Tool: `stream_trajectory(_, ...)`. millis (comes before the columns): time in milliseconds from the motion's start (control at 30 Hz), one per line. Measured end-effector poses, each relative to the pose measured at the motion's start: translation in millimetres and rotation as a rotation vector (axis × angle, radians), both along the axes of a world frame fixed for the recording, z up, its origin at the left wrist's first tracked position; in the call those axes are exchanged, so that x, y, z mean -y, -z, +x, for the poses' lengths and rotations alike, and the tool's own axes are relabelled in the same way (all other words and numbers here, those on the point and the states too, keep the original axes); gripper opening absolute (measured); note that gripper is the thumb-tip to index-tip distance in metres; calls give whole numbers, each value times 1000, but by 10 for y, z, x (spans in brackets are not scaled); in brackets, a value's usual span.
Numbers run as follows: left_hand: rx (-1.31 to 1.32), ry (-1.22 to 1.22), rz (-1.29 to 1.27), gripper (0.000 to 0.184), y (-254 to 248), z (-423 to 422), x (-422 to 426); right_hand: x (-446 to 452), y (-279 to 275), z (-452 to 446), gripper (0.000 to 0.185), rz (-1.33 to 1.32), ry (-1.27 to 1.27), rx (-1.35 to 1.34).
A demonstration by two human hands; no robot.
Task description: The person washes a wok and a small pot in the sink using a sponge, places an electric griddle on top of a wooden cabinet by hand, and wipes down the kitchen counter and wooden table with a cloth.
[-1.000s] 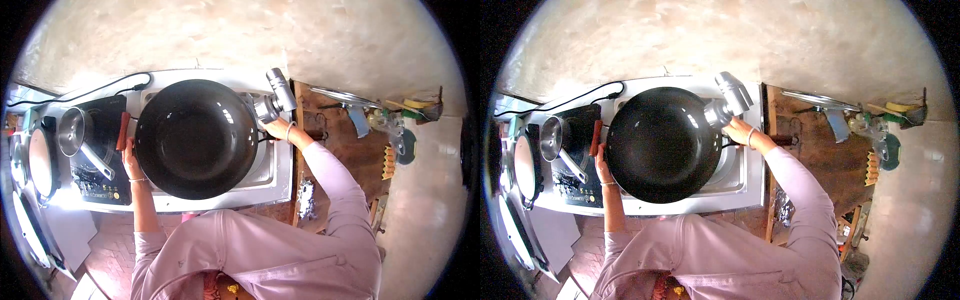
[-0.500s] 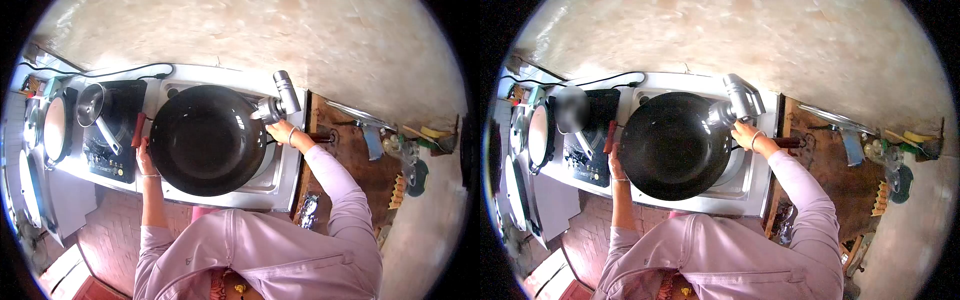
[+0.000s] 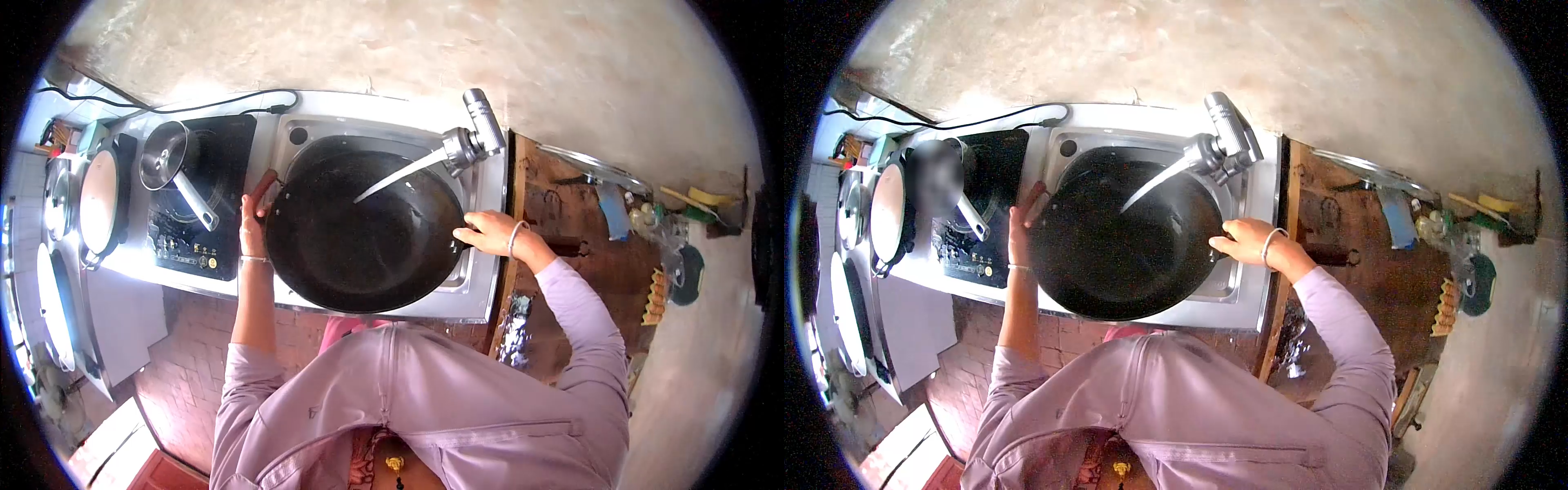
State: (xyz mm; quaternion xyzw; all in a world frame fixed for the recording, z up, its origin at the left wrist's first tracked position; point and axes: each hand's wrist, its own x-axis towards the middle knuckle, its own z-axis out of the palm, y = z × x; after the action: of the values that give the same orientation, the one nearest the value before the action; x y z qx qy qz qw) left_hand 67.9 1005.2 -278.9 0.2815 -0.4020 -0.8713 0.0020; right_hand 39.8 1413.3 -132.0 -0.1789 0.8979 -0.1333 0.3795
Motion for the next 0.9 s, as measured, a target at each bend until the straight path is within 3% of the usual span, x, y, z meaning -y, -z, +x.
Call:
stream_trajectory(100, -61, 243, 123, 56, 151, 13, 98, 85, -402, 202, 46, 105, -24, -65)
stream_trajectory(200, -12, 261, 134, 54, 352, 75, 56, 282, -799, 418, 45, 243, -72, -197)
stream_trajectory(267, 147, 61, 262, 41, -106, 135, -219, 353, -912, 558, 43, 305, -86, -284)
stream_trajectory(300, 156, 79, 357, 40, 350, 129, -91, 371, -941, 619, 43, 320, -72, -287)
stream_trajectory(400, 18, 76, 542, 39, 279, 163, -223, 349, -895, 784, 39, 361, -3, -378)
stream_trajectory(467, -94, 124, 423, 39, 408, 124, -215, 150, -673, 829, 40, 244, 47, -497)
stream_trajectory(533, -256, 81, 590, 39, 293, 71, -256, 1, -475, 844, 41, 194, 82, -493)
stream_trajectory(667, -339, 75, 435, 41, -109, -62, -109, -256, 104, 760, 43, -51, 381, -283)
stream_trajectory(733, -375, 40, 312, 41, -331, -148, -52, -262, 411, 686, 39, -177, 397, -356)
stream_trajectory(800, -376, 14, 61, 41, -628, -228, -59, -146, 467, 565, 36, -106, 450, -208)
stream_trajectory(900, -322, 56, -223, 36, -1130, -322, 24, -24, 702, 480, 39, -155, 379, -244)
